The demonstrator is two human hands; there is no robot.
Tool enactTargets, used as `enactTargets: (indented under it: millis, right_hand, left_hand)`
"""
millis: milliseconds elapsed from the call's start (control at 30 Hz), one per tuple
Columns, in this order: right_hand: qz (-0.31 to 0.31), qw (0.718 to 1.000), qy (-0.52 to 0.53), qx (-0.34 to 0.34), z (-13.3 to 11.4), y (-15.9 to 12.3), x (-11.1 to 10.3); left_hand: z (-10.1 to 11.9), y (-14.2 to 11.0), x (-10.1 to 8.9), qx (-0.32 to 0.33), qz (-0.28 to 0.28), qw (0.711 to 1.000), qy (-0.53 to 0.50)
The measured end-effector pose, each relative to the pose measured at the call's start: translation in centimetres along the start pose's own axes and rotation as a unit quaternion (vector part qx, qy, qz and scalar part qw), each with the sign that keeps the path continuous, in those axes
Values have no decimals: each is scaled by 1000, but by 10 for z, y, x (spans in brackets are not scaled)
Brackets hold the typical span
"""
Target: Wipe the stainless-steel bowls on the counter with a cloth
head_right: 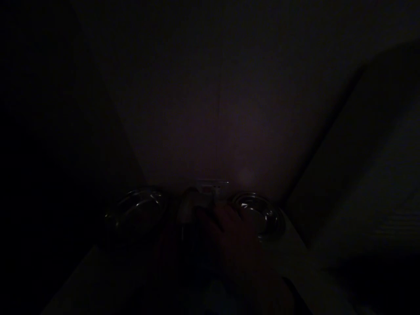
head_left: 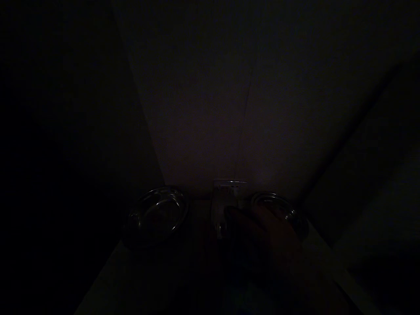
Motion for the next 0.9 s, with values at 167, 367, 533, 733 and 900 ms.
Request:
enactTargets:
  millis: [167, 367, 533, 733, 900]
  right_hand:
    - [-42, 999, 30, -17, -3, 0, -1]
    - [-51, 998, 17, -16, -12, 1, -4]
    - [-31, 999, -20, 7, 2, 0, 0]
    - [-40, 999, -19, -7, 6, -3, 0]
    - [-79, 997, 12, -19, -5, -2, -4]
  left_hand:
    - [1, -1, 2, 1, -5, 1000, -2]
    - [2, 5, 2, 5, -15, 1000, -3]
    - [2, -3, 2, 15, -18, 1000, -5]
    - [3, -5, 1, 18, -13, 1000, -8]
    - [2, 1, 1, 10, -14, 1000, -14]
Point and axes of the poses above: each hand's wrist, its own y-axis towards the middle knuckle, its own x-axis out of the palm, z = x × y, the point moved 7 cm from there along y, towards the middle knuckle, and after that the axes turned 2 degrees about y, right-handed, at the moved point
